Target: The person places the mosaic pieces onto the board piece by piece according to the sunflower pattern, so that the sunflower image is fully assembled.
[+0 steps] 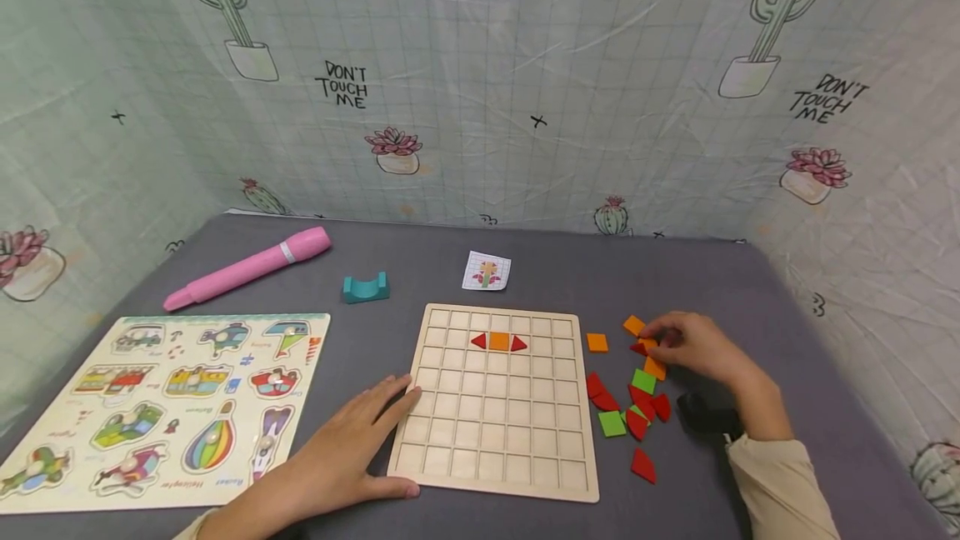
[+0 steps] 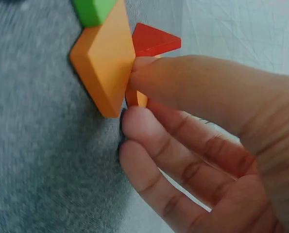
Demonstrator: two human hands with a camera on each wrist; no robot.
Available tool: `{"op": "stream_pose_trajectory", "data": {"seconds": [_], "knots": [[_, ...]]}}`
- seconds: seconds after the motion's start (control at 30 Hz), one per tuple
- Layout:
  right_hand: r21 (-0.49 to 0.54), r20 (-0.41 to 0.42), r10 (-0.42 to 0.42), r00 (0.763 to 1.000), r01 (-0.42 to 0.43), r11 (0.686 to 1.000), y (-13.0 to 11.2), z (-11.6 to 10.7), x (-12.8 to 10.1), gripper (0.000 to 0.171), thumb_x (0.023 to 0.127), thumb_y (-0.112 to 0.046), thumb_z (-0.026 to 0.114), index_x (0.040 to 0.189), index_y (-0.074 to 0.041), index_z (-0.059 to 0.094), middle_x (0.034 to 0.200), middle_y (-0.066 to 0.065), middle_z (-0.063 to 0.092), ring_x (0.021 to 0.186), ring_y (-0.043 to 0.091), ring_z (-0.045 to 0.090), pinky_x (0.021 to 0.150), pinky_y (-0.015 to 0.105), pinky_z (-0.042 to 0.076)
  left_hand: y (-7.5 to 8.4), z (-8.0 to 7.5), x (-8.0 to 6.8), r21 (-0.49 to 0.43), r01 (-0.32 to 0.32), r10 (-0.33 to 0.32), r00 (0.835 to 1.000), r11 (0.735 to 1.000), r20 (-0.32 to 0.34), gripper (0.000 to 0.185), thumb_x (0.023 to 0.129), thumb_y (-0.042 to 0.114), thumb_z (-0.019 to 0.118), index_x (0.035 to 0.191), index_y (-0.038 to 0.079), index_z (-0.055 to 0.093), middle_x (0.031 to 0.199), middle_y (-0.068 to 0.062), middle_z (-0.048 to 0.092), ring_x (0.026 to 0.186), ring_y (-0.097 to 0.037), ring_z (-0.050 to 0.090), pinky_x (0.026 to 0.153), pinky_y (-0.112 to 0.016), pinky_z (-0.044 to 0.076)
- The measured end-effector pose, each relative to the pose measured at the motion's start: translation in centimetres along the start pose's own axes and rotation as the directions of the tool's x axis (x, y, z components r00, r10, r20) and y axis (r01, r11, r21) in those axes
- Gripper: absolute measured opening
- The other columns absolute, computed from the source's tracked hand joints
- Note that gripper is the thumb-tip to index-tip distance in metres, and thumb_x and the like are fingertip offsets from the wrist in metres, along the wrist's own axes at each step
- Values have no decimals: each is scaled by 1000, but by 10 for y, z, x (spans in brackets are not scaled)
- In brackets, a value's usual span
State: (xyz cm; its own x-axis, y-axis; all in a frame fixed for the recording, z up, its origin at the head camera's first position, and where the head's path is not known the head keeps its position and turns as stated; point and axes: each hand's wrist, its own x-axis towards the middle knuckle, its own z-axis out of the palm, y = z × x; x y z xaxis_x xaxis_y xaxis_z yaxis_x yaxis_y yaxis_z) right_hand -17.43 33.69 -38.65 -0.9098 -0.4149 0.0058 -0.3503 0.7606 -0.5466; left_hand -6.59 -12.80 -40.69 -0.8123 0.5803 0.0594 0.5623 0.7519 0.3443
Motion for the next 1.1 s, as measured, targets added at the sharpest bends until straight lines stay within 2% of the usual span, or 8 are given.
{"op": "stream_pose_trajectory", "data": {"seconds": [0.17, 0.43, 0.5, 0.73, 0.97, 1.1], "knots": [[-23, -39, -20, 999, 19, 1000, -2, 4, 2, 21, 82, -5, 76, 100, 3, 70, 86, 4, 65, 63, 0, 51, 54, 23, 47, 0, 1, 1, 11, -6, 6, 1000, 1000, -9, 100, 77, 72, 63, 148, 6, 38, 154, -14, 34, 141, -36, 34, 109, -53, 35], [-39, -97, -111, 989, 108, 993, -1, 8, 2, 16, 81, 0, 74, 97, 1, 70, 85, 2, 61, 62, -1, 46, 50, 22, 43, 0, 2, 1, 3, 2, -2, 1000, 1000, 2, 99, 78, 70, 64, 148, 6, 38, 154, -15, 33, 142, -35, 32, 111, -52, 33], [-45, -96, -122, 988, 118, 992, -2, 8, 3, 17, 81, 0, 74, 97, 1, 70, 85, 2, 60, 62, -1, 45, 50, 22, 42, -1, 2, 1, 3, 10, -10, 1000, 1000, 10, 100, 78, 70, 65, 149, 6, 38, 155, -14, 32, 142, -35, 31, 112, -51, 32], [-84, -82, -184, 979, 178, 981, -14, 4, 6, 20, 79, 0, 77, 98, -2, 71, 91, 2, 64, 70, -2, 54, 61, 23, 53, 0, 1, 0, 7, 19, -19, 1000, 1000, 12, 100, 77, 71, 65, 149, 7, 37, 155, -13, 32, 143, -34, 31, 112, -51, 33], [-35, -51, -220, 974, 219, 975, -30, 5, 8, 20, 82, -1, 75, 101, -3, 70, 98, 8, 65, 75, 3, 59, 65, 26, 56, 0, 1, 0, 2, 12, -12, 1000, 1000, 6, 99, 77, 70, 66, 148, 6, 38, 154, -15, 33, 142, -35, 32, 111, -52, 33], [-27, -41, -261, 964, 260, 965, -38, 7, 9, 22, 82, 1, 74, 103, -2, 70, 97, 6, 64, 77, 2, 58, 66, 27, 56, 0, 1, 0, 1, 18, -18, 1000, 1000, 19, 99, 77, 69, 66, 149, 6, 38, 155, -14, 33, 142, -35, 31, 111, -52, 33]]}}
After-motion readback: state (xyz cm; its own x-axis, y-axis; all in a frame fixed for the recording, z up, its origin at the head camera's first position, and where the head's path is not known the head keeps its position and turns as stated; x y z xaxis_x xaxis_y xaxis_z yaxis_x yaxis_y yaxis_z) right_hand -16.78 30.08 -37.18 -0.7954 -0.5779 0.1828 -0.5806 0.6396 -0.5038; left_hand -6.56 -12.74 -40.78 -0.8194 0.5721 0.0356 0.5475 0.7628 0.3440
